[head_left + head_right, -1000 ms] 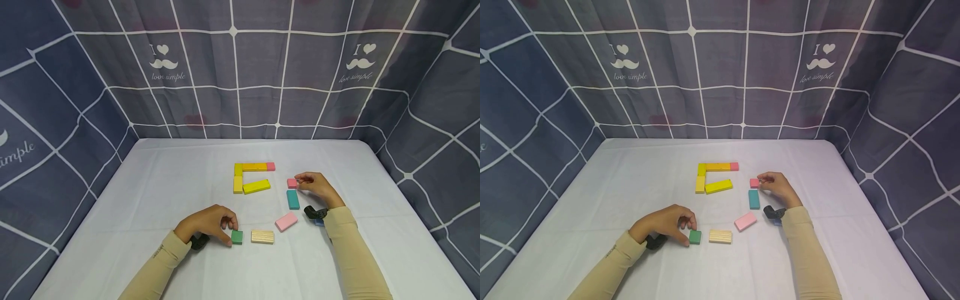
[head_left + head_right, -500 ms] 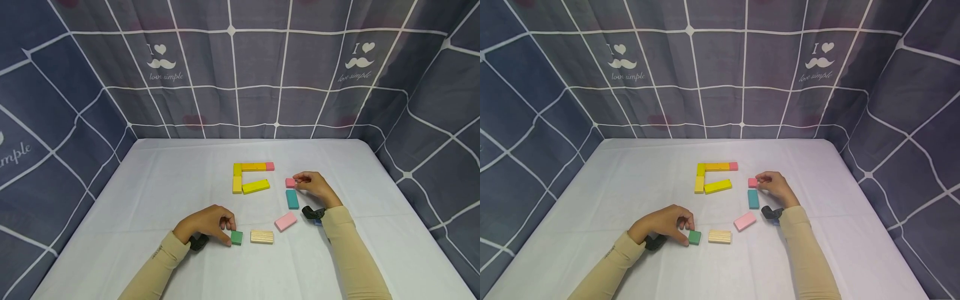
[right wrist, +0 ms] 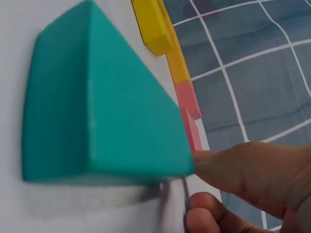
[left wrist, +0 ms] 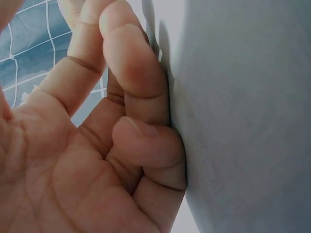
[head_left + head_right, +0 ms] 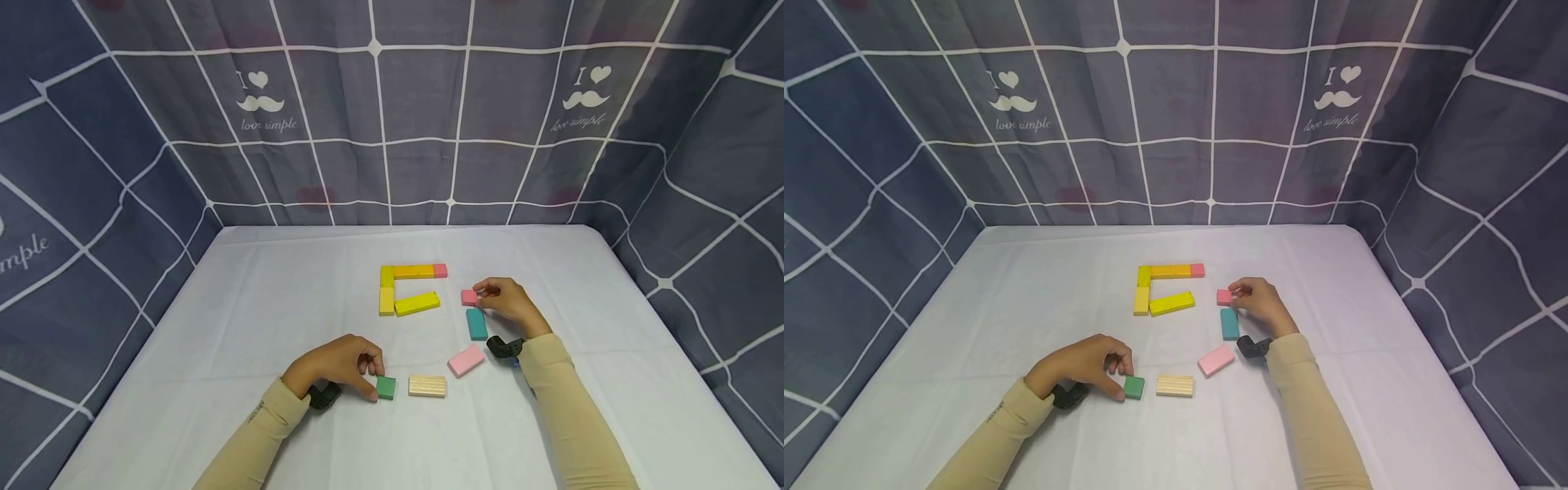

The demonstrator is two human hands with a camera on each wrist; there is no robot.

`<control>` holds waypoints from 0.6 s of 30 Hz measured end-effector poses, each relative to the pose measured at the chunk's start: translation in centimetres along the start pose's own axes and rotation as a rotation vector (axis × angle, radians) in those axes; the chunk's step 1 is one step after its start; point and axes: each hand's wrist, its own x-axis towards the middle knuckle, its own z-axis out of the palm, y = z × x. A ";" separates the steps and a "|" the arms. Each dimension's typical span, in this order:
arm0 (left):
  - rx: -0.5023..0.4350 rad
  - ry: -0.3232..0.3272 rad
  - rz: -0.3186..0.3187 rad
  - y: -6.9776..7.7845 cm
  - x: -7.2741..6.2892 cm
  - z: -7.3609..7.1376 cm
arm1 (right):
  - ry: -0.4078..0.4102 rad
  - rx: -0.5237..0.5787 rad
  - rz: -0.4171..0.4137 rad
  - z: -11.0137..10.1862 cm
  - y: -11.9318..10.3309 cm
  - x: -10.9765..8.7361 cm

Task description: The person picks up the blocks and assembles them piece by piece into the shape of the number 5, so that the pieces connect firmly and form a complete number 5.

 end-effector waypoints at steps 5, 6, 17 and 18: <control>-0.004 0.002 0.004 -0.1 0.0 0.0 | -0.019 -0.033 0.033 0.2 -0.7 0.0; -0.004 0.002 0.005 -0.1 0.0 0.0 | -0.023 -0.039 0.041 0.2 -0.9 0.0; -0.009 0.005 -0.005 0.1 -0.1 -0.1 | -0.041 -0.057 0.037 0.8 -1.4 0.8; -0.009 0.005 -0.005 0.1 -0.1 -0.1 | -0.040 -0.057 0.037 0.9 -1.4 0.8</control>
